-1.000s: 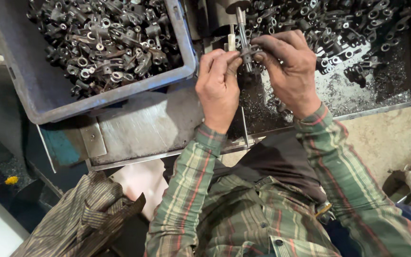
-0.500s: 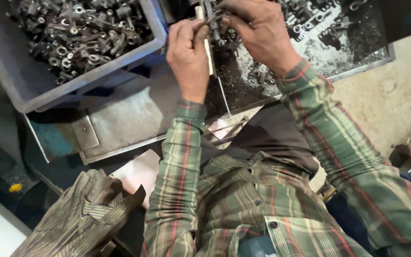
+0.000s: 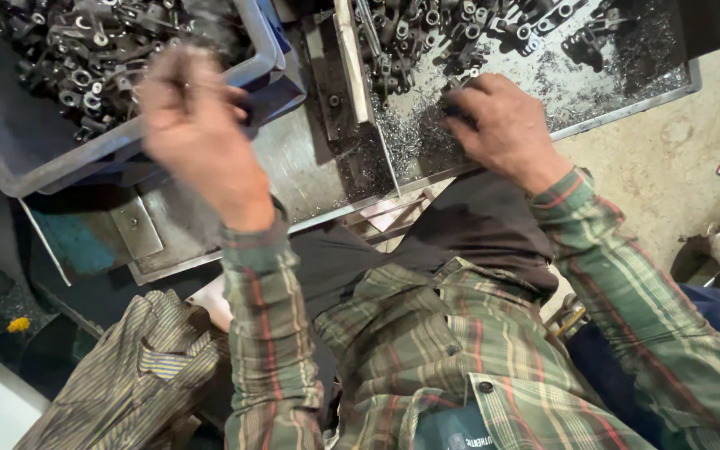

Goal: The person picks small metal fork-shaped parts one at a time from a bin, holds each against a bench-mounted rotary machine to machine its bore, then drops the finished part onto a tray beside the machine. The person repeats this cycle continuously, taking parts from the left bin and placing machined parts on the right side of the work tray.

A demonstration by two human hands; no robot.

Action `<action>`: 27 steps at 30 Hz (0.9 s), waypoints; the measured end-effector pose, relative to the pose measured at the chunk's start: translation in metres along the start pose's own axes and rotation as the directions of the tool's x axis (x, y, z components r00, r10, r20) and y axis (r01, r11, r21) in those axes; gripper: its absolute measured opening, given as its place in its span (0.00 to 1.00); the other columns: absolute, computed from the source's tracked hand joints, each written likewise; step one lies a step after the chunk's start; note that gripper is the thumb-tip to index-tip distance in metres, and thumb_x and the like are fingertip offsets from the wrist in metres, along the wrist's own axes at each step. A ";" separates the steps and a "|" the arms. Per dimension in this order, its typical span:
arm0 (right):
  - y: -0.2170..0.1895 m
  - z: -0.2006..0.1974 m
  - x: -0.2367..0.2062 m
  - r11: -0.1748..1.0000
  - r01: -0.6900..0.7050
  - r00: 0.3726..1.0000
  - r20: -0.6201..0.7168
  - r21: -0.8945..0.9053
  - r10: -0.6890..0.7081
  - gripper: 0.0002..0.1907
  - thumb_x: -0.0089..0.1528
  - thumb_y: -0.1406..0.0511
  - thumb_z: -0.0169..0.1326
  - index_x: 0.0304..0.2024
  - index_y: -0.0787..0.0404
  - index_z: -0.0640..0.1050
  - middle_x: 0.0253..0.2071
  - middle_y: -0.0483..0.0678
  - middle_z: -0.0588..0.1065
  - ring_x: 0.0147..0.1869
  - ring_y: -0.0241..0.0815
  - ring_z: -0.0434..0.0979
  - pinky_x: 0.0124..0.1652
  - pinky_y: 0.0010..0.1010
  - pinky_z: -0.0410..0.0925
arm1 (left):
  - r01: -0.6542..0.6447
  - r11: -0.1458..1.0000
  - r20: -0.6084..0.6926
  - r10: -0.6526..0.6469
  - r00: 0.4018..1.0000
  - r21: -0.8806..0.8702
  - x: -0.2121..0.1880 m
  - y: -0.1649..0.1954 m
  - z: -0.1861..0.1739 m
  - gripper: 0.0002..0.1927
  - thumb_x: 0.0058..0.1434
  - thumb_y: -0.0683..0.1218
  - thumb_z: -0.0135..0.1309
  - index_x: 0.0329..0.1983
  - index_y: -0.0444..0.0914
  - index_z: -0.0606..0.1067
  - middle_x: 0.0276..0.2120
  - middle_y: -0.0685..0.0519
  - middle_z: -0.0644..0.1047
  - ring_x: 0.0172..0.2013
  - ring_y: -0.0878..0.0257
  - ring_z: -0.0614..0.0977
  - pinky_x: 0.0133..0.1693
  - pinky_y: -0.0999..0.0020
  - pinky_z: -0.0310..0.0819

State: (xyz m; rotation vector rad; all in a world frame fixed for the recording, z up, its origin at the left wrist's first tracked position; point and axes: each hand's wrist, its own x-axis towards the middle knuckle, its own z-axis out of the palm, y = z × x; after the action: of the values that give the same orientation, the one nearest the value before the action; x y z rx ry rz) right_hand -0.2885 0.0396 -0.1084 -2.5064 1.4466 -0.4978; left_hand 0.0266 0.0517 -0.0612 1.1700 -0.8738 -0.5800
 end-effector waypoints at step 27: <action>-0.044 0.005 0.074 0.145 -0.039 0.961 -0.003 0.989 0.278 0.12 0.69 0.76 0.56 0.55 0.71 0.77 0.50 0.50 0.80 0.53 0.37 0.81 0.57 0.30 0.77 | -0.132 0.966 0.363 0.044 0.931 0.223 -0.036 -0.022 0.060 0.12 0.65 0.41 0.63 0.52 0.39 0.81 0.44 0.52 0.77 0.40 0.64 0.82 0.41 0.71 0.78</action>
State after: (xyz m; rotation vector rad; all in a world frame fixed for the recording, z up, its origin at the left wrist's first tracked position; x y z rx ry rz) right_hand -0.2171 -0.0030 -0.0846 -1.1705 0.8308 -1.1853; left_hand -0.0416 0.0407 -0.0842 1.2592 -1.3327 -0.6334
